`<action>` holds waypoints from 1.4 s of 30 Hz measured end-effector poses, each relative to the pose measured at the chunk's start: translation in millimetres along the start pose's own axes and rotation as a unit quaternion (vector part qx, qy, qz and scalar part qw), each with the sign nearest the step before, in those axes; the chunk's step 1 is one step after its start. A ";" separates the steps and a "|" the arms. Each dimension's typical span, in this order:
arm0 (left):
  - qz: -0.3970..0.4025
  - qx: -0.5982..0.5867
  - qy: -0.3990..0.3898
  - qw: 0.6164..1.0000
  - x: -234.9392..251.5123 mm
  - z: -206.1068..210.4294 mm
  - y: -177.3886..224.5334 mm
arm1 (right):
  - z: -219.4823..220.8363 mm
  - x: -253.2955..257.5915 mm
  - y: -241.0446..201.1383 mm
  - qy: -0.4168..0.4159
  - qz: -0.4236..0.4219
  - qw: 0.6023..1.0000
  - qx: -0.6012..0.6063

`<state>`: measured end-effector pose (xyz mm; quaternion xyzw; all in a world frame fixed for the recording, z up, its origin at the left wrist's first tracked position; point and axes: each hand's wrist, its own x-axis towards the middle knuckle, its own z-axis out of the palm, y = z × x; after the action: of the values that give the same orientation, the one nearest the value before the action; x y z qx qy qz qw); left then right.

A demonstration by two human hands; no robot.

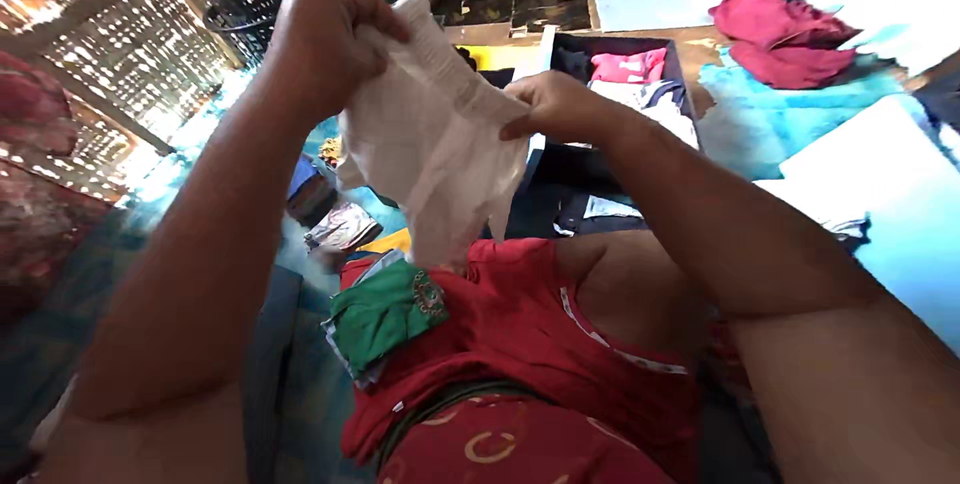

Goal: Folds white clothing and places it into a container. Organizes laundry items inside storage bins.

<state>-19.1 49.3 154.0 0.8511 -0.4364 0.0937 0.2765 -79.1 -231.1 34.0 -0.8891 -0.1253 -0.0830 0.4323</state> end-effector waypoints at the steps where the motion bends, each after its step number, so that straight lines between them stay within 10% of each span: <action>1: 0.017 0.057 -0.015 0.998 -3.5 -3.9 -4.1 | -9.1 -2.3 -4.3 -0.002 0.005 1.000 0.013; 11: -0.127 -0.129 -0.164 0.970 -40.5 -23.1 -25.2 | -77.5 -15.0 -52.2 -0.131 -0.106 0.972 0.166; 15: -0.076 -0.010 -0.142 0.987 -40.4 -5.7 -26.3 | -81.0 -23.7 -78.6 -0.148 -0.076 0.983 -0.077; 20: 0.040 0.210 -0.135 0.968 -30.4 22.5 -28.4 | -42.3 -30.0 -80.6 -0.218 -0.099 0.896 -0.374; 28: 0.065 0.060 -0.165 0.982 -26.8 23.6 -26.8 | -11.7 -40.3 -37.7 -0.223 -0.102 0.780 -0.575; 42: -0.003 -0.053 -0.137 0.989 -38.6 49.0 -45.3 | -43.3 -33.2 1.5 -0.072 -0.038 0.986 -0.148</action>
<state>-10.4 70.1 80.3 0.8415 -0.4719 -0.0475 0.2589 -112.1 -271.2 50.9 -0.9414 -0.1765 -0.0525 0.2825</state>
